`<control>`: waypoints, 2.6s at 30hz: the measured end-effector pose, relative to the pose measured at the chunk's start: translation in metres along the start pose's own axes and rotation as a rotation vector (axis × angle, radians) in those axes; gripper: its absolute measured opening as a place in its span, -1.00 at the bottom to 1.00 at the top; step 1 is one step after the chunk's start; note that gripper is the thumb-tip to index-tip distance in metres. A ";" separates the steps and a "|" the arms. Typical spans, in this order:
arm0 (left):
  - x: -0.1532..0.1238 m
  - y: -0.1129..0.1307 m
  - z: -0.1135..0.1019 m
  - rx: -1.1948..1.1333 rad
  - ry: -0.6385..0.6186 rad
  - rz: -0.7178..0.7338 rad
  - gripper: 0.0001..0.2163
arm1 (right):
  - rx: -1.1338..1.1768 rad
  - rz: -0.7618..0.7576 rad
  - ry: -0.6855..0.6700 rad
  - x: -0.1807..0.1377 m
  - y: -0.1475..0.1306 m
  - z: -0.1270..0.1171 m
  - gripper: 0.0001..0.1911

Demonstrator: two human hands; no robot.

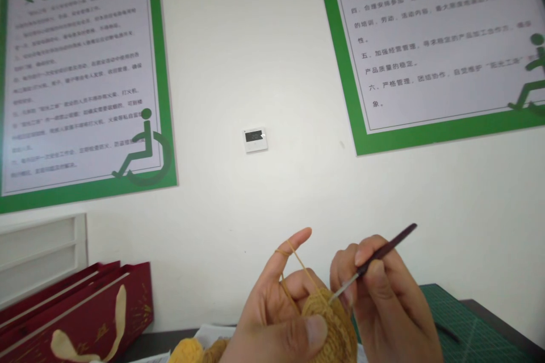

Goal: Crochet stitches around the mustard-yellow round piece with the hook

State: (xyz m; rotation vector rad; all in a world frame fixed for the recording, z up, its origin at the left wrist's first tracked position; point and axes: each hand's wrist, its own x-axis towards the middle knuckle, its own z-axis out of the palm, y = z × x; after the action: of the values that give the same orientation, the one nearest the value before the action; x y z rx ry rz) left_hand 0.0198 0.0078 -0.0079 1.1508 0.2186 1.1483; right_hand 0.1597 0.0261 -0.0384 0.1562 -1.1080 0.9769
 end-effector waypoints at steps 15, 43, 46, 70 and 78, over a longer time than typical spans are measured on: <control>0.000 -0.007 0.010 0.122 0.164 0.175 -0.18 | -1.099 -0.847 -0.228 0.004 -0.009 -0.018 -0.52; 0.000 -0.004 0.007 0.105 0.138 0.085 -0.35 | -1.007 -0.781 -0.136 0.001 -0.003 -0.012 -0.44; 0.003 -0.003 0.004 -0.086 0.068 -0.092 -0.36 | -0.734 -0.679 0.004 -0.002 0.006 -0.008 -0.74; -0.001 -0.005 0.007 0.249 0.135 0.164 -0.54 | -0.244 -0.001 -0.112 0.007 0.002 -0.005 -0.97; -0.001 -0.005 0.008 0.308 0.207 0.259 -0.53 | -0.321 -0.074 -0.058 0.009 0.000 -0.005 -0.95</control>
State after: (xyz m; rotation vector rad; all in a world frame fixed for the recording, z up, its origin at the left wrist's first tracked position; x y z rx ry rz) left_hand 0.0277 0.0029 -0.0085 1.3576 0.4266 1.5026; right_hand 0.1637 0.0341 -0.0333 -0.0351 -1.2877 0.7215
